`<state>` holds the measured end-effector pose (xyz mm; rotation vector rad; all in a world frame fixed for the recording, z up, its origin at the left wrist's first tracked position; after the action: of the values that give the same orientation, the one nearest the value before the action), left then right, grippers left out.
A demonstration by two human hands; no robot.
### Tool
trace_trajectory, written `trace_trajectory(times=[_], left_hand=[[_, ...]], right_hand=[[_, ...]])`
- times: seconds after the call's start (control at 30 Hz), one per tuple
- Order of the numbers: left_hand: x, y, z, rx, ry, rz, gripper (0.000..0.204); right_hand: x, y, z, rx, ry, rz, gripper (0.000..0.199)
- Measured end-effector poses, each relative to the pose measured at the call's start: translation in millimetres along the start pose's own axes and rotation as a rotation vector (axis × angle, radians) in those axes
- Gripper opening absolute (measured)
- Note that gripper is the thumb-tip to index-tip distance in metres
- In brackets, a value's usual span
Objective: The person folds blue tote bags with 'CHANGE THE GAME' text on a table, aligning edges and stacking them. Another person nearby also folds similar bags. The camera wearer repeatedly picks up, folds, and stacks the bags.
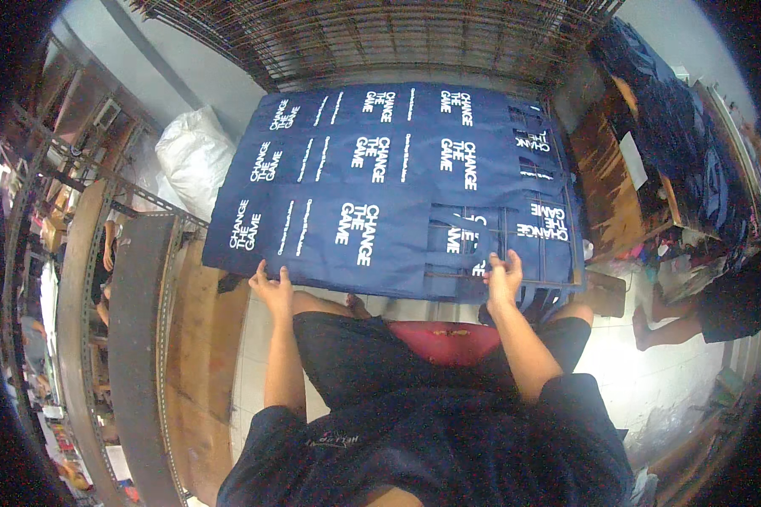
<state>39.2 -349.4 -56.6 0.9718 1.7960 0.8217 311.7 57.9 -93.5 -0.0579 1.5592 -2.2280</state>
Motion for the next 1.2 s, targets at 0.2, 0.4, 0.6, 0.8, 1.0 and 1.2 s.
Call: trace_trajectory(times=[0.2, 0.4, 0.6, 0.8, 1.0, 1.2], left_hand=[[31, 115, 74, 0.103, -0.362, 0.312, 0.038], [98, 162, 220, -0.074, -1.285, 0.571, 0.042], [132, 96, 266, 0.154, -1.687, 0.035, 0.046], [141, 98, 267, -0.061, -1.706, 0.024, 0.042], [142, 91, 270, -0.056, -1.688, 0.022, 0.043], [145, 94, 269, -0.152, -1.712, -0.010, 0.042]], right_hand=[[-88, -9, -5, -0.248, 0.163, 0.084, 0.043], [-171, -11, -8, -0.315, 0.411, 0.196, 0.036], [-247, 23, -29, -0.541, 0.642, 0.660, 0.036], [-261, 57, -42, -0.370, 0.678, 0.543, 0.033], [-255, 57, -47, -0.319, 0.587, 0.560, 0.029], [-259, 64, -50, -0.419, 0.671, 0.608, 0.022]])
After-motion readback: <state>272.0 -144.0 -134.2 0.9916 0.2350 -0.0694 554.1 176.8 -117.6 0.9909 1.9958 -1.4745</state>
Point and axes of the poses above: each hand's wrist, its own z-axis away from the middle knuckle, its own x-axis out of the palm, y = z × x, the point moved 5 cm from there along -z, towards the middle knuckle, and after that the axes turned 15 degrees about z, right-handed, at the moved point
